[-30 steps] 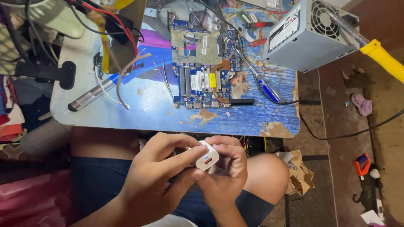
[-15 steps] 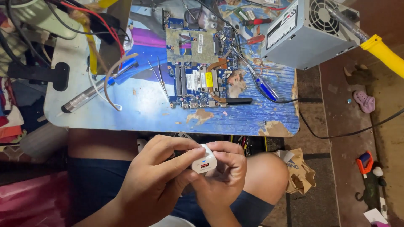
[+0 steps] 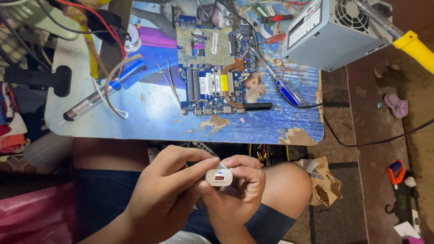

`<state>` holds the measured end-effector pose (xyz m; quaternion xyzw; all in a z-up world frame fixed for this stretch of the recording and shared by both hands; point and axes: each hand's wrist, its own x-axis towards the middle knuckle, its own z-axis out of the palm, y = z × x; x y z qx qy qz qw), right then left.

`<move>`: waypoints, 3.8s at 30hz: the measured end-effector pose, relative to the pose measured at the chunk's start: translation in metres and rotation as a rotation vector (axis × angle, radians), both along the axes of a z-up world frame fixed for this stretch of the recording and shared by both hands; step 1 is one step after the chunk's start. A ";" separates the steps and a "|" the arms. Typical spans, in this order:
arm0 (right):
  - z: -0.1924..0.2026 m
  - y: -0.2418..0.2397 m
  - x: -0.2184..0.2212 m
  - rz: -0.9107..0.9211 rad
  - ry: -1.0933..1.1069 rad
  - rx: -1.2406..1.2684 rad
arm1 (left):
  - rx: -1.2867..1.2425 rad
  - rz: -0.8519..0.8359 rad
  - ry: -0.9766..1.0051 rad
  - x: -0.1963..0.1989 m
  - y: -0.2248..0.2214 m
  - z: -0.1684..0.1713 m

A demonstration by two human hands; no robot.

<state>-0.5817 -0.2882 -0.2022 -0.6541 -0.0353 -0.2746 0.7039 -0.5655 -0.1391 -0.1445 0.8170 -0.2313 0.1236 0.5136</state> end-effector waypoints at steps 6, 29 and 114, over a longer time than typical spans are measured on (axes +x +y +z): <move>-0.004 0.001 -0.004 -0.007 0.038 0.002 | -0.005 0.013 0.043 -0.002 0.000 -0.003; -0.004 0.002 -0.004 -0.008 -0.063 0.055 | 0.055 -0.058 -0.061 -0.003 0.000 0.010; 0.019 0.058 0.150 0.011 0.083 -1.223 | -0.390 0.091 0.283 -0.036 0.043 -0.014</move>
